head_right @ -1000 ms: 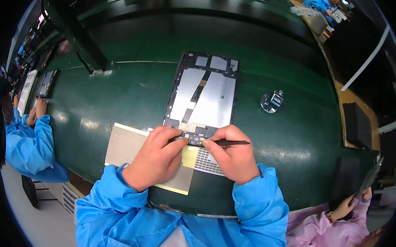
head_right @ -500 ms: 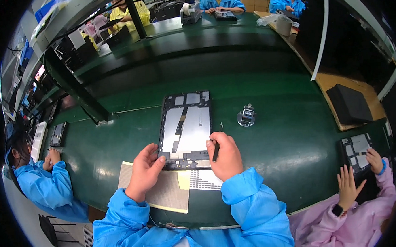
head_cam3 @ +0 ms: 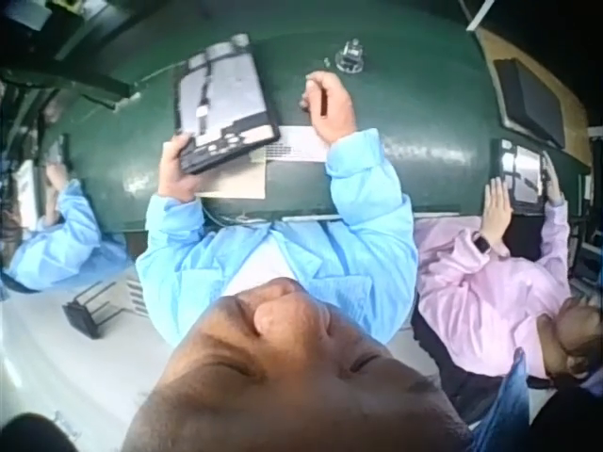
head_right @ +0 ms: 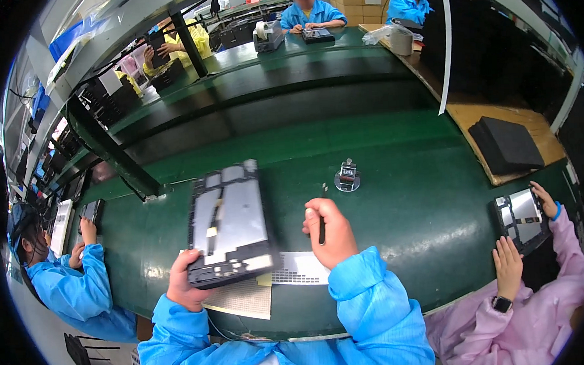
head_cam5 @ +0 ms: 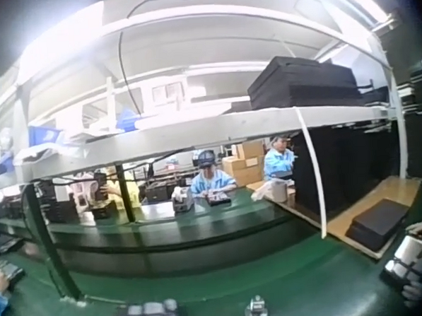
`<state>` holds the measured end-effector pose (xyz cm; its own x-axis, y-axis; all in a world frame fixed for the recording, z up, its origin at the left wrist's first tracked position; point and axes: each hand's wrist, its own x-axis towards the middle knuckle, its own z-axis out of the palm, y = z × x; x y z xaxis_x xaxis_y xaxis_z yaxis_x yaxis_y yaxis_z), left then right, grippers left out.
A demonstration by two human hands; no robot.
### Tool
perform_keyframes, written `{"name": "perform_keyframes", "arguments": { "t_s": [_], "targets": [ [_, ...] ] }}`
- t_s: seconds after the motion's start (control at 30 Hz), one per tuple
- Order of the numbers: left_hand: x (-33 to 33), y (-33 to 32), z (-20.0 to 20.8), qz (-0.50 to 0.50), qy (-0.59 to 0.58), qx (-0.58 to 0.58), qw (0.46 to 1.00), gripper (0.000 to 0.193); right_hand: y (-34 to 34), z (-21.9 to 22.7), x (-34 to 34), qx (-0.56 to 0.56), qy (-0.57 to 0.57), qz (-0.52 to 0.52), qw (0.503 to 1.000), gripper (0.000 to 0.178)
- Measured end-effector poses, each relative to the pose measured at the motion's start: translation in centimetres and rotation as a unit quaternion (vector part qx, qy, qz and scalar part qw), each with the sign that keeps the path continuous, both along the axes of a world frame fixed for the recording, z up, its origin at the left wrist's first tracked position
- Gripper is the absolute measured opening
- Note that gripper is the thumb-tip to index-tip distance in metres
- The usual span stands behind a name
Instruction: The person assembles internal components and a screen frame into a tablet using a small hand tool.
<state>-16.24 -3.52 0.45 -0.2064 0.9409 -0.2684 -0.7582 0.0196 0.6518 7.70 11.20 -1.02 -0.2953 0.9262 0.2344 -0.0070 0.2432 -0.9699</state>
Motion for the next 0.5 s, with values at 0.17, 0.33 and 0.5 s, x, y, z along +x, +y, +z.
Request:
{"name": "perform_keyframes", "arguments": {
  "t_s": [0.17,0.33,0.5],
  "targets": [
    [-2.5,-2.6,-0.8,0.151,0.139,0.072,0.976,0.048,2.4,-0.8,0.7,0.086,0.038,-0.126,0.988,0.011],
    [-6.3,-5.0,-1.8,0.264,0.032,0.048,0.963,0.039,5.1,-0.8,2.7,0.21,-0.071,-0.233,0.947,0.02],
    [-10.1,-6.5,-1.7,0.323,0.052,-0.04,0.944,0.038,6.4,0.7,2.9,0.257,-0.293,-0.255,0.885,0.037]
  ]
}}
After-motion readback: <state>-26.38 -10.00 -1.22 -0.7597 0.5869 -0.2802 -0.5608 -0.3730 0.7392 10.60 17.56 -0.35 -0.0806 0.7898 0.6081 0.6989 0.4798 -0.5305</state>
